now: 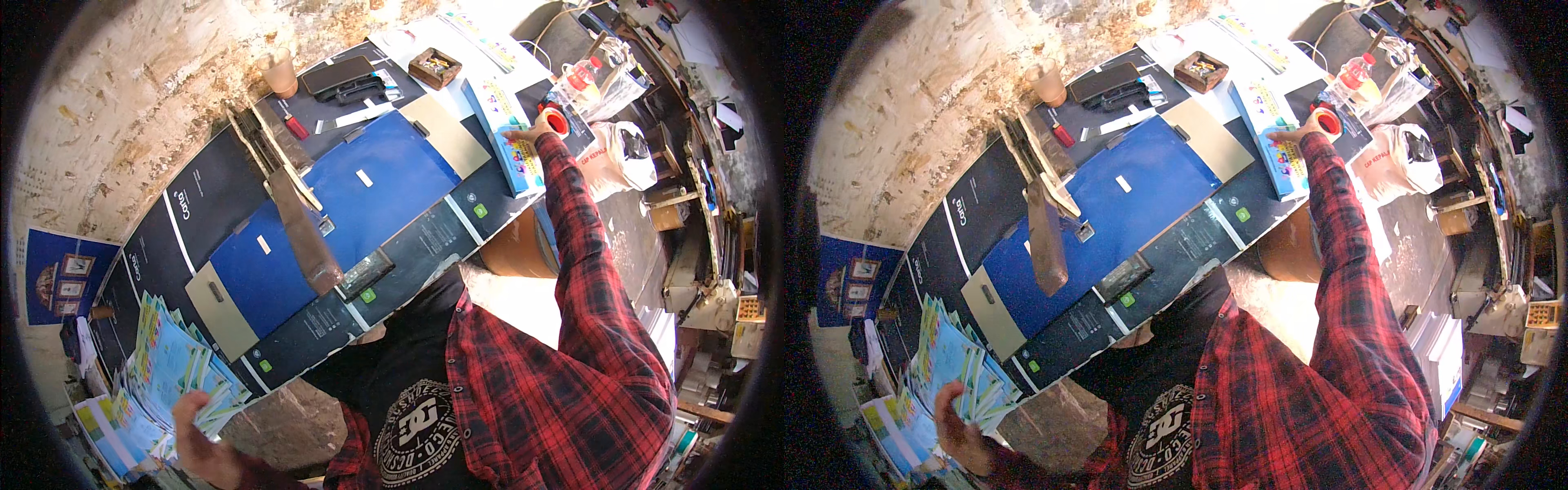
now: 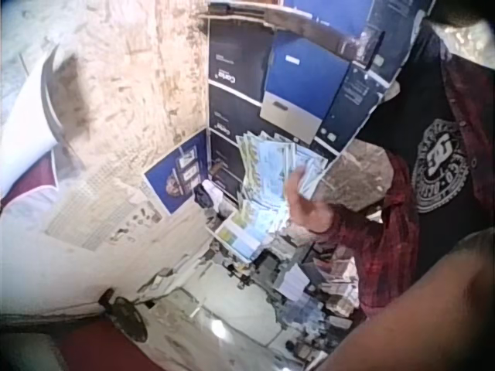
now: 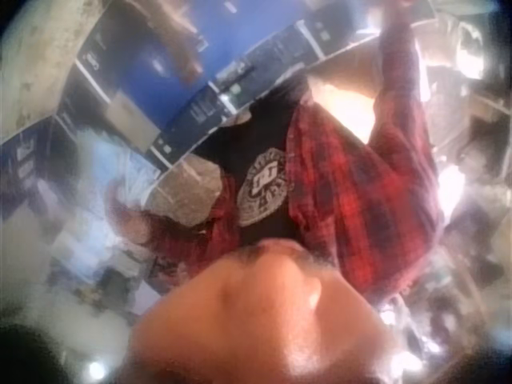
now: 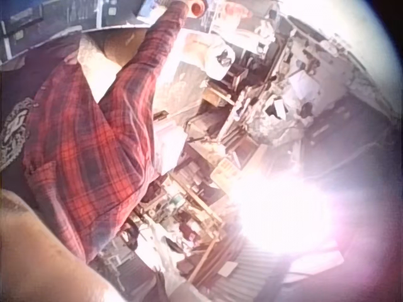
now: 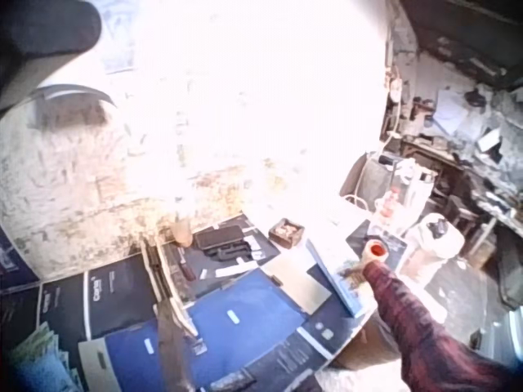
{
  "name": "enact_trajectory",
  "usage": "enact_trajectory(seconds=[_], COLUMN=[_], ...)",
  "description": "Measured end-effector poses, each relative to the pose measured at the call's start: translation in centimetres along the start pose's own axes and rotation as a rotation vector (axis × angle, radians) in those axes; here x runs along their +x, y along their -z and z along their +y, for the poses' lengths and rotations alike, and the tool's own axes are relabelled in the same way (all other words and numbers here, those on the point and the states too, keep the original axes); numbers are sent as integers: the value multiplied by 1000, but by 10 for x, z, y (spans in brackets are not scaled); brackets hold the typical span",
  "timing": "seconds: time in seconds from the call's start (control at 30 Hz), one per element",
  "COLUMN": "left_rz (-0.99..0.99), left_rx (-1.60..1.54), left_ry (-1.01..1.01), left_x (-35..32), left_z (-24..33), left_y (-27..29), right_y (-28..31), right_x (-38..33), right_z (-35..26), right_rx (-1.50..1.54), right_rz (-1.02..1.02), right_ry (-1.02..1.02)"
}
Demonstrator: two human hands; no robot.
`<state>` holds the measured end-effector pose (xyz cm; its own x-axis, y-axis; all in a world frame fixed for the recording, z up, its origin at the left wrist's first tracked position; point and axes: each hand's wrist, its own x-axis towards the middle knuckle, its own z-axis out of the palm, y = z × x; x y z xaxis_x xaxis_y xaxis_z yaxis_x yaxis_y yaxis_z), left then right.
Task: The person operates a manual paper guillotine cutter to trim a stack of printed sheets. They repeatedly place a sheet on the cutting mat, align it against the guide, and pull down the lever to cut the edge. After each cut, the trimmed sheet is moved to a separate pile on the right side of the machine.
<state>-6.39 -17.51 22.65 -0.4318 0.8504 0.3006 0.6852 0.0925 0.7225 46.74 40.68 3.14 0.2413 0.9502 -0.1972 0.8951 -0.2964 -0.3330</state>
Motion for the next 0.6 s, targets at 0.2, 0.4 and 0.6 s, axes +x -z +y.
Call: enact_trajectory(seconds=[0.2, 0.4, 0.6], left_rz=[-502, -446, -308], left_rx=[-181, -196, -125], left_ry=[-508, -485, -120], left_x=[66, 55, 19], left_z=[64, 73, 56], left_y=[-88, -110, -87], right_y=[-3, -9, -24], right_x=[-7, -25, 20], right_z=[6, -50, -41], right_rx=[-133, -190, -213], right_rz=[145, 69, -187], right_ry=[-93, -44, 135])
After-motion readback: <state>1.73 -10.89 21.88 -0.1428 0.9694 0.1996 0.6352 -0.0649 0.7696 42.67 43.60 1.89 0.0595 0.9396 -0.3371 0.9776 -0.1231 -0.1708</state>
